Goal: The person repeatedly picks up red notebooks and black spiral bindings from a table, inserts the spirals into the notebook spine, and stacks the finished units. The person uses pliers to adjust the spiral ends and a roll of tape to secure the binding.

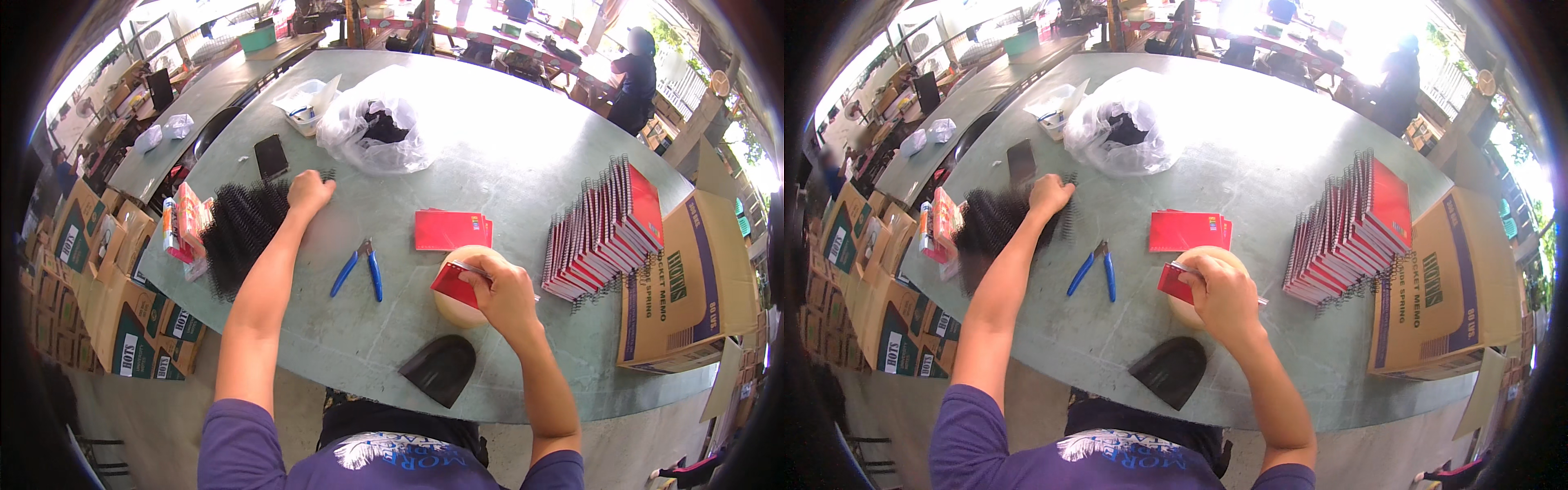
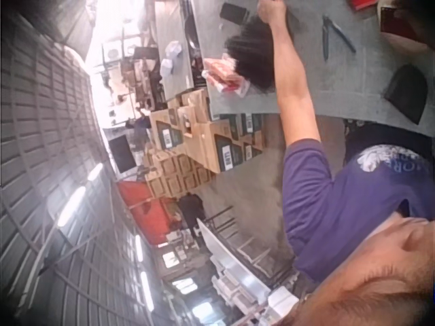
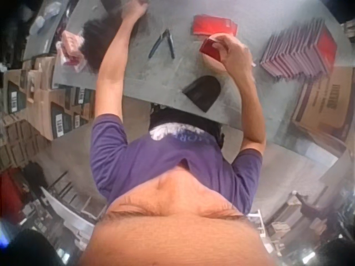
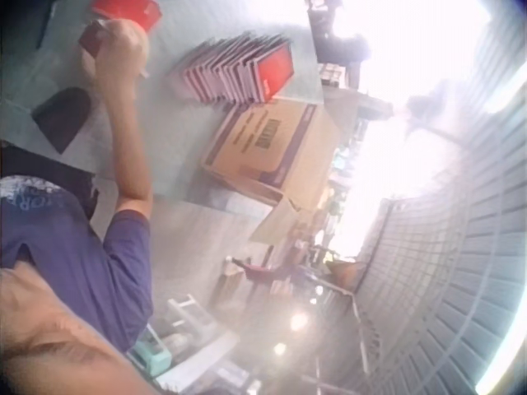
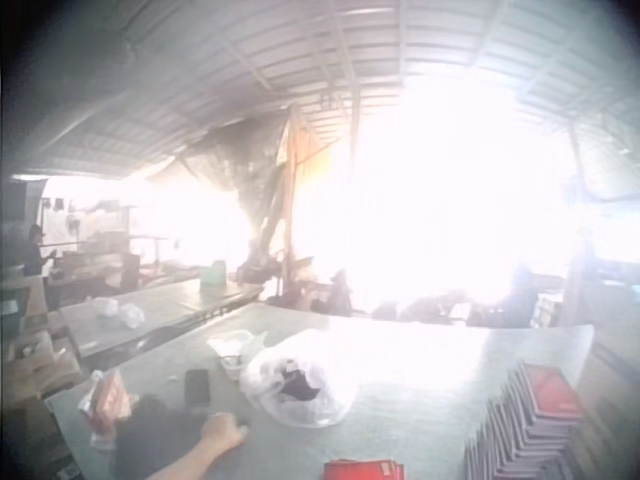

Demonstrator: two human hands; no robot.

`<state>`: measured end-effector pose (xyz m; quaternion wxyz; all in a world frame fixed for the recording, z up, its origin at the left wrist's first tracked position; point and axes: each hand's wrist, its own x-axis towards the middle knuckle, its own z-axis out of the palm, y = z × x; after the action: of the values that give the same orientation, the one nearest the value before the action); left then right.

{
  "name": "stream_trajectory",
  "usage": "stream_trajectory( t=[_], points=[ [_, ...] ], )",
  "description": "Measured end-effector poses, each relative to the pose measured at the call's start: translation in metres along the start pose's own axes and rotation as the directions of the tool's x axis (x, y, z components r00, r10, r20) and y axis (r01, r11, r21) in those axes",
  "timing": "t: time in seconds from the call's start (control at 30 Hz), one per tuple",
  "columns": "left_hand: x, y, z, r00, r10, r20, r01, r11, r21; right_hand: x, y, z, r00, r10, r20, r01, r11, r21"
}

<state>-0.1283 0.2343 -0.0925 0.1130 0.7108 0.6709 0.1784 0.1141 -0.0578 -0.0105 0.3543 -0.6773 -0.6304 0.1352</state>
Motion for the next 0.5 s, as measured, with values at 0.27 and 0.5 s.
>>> stream_trajectory(
  t=[0.27,0.5],
  points=[
    [-0.051,0.054,-0.013,0.941,0.332,-0.063,-0.336,0.896,-0.29,0.009,0.002,0.003,0.992,0.07,0.107,-0.044,0.972,-0.229],
    [-0.213,0.11,-0.009,0.629,0.7,0.338,-0.716,0.691,-0.1,0.008,0.001,0.004,0.966,-0.034,0.256,0.129,0.922,-0.366]
  ],
)
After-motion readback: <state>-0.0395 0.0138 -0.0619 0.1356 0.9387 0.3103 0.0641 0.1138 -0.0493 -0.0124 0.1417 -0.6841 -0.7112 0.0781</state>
